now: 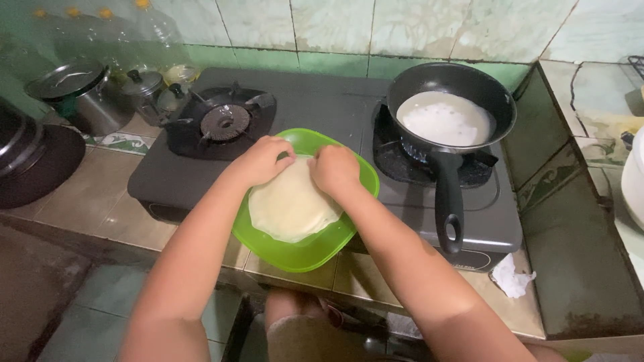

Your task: Cooking thin wrappers by pouring batter into a frying pan and flipping them onto a plate.

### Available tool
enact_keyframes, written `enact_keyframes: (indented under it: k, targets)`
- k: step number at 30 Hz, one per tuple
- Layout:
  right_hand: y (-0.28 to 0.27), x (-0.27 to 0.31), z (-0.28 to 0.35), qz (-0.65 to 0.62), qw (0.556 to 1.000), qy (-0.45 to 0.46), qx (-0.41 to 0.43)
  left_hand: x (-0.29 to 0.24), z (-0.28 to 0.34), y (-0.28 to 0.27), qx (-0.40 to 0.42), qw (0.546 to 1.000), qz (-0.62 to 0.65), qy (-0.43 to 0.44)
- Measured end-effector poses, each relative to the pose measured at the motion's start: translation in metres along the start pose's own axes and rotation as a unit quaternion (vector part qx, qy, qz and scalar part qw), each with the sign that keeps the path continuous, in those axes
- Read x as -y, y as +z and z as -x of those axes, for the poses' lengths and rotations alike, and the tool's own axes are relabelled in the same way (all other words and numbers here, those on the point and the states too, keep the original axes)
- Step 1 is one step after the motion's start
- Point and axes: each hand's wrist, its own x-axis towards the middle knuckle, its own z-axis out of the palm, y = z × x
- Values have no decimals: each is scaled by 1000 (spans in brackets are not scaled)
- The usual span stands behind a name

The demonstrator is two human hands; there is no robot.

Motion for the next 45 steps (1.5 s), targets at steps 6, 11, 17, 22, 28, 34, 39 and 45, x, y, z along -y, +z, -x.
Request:
enact_keyframes:
  k: [6,11,17,22,28,34,39,45]
  targets:
    - [-9,3,6,-70,997,-13,0,2,5,-8,-37,997,65,33]
    - [-11,8,13,-78,995,-48,-25,-9,14,-20,-9,989,135,-52]
    - [-25,17,28,-122,990,-63,-26,13,27,-12,-16,998,65,19]
    - [-25,17,31,-171,980,-94,-43,7,37,-22,-1,997,67,-41]
    - [-33,20,39,-210,971,-101,-60,-8,54,-44,-33,985,137,-103]
    - [-48,30,53,-289,945,-149,-31,-13,71,-46,-23,947,281,-152]
    - [-48,32,57,-331,932,-147,7,-15,81,-40,-46,929,334,-150]
    - [-53,37,58,-331,938,-92,47,-13,89,-47,-52,930,328,-160]
